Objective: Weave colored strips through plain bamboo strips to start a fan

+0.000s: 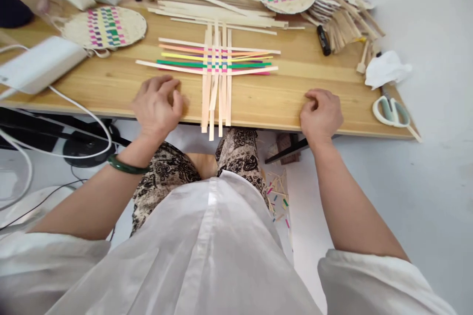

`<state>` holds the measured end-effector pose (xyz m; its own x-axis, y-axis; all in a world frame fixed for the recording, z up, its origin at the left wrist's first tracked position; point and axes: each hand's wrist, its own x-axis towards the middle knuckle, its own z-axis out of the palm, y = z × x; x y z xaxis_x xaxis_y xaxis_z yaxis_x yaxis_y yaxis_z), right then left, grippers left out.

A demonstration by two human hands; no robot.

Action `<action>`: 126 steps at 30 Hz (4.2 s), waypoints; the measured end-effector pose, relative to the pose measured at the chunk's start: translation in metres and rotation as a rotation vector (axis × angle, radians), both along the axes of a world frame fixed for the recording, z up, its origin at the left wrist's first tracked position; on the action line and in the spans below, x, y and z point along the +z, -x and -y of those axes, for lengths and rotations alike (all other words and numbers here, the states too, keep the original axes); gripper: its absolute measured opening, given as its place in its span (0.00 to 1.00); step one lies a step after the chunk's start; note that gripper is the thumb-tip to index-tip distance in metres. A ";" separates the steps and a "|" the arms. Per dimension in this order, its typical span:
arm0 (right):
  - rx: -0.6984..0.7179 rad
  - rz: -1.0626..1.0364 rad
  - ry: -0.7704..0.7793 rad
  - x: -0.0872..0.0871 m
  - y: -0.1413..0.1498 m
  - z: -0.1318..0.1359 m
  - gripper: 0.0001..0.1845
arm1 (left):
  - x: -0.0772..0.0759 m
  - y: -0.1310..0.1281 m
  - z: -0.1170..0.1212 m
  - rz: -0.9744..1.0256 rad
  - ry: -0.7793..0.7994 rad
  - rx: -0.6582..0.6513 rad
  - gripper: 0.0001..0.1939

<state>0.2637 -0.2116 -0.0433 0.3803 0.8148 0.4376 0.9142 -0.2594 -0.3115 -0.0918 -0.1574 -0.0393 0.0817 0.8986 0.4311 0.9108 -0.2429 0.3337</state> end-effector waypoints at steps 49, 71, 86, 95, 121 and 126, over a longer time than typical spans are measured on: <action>0.037 -0.201 -0.013 0.002 0.005 -0.003 0.16 | 0.030 0.016 0.017 -0.172 0.249 -0.173 0.36; 0.050 0.182 0.225 -0.003 0.035 0.062 0.31 | 0.025 0.046 0.047 -0.605 0.524 -0.009 0.60; 0.025 0.336 0.369 -0.005 0.043 0.066 0.38 | 0.026 0.049 0.046 -0.594 0.551 -0.031 0.56; 0.040 0.326 0.361 -0.003 0.046 0.068 0.39 | 0.022 0.050 0.043 -0.574 0.564 -0.035 0.59; 0.030 0.417 0.354 -0.011 0.038 0.062 0.36 | 0.042 0.108 0.018 -0.208 0.493 -0.333 0.45; 0.050 0.434 0.358 -0.010 0.038 0.064 0.39 | 0.029 0.107 0.018 -0.103 0.410 -0.310 0.43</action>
<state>0.2254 -0.2754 -0.0531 0.1846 0.9535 0.2382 0.9527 -0.2332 0.1951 -0.1984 -0.1749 -0.0107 0.3937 0.9189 0.0250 0.8503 -0.3743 0.3701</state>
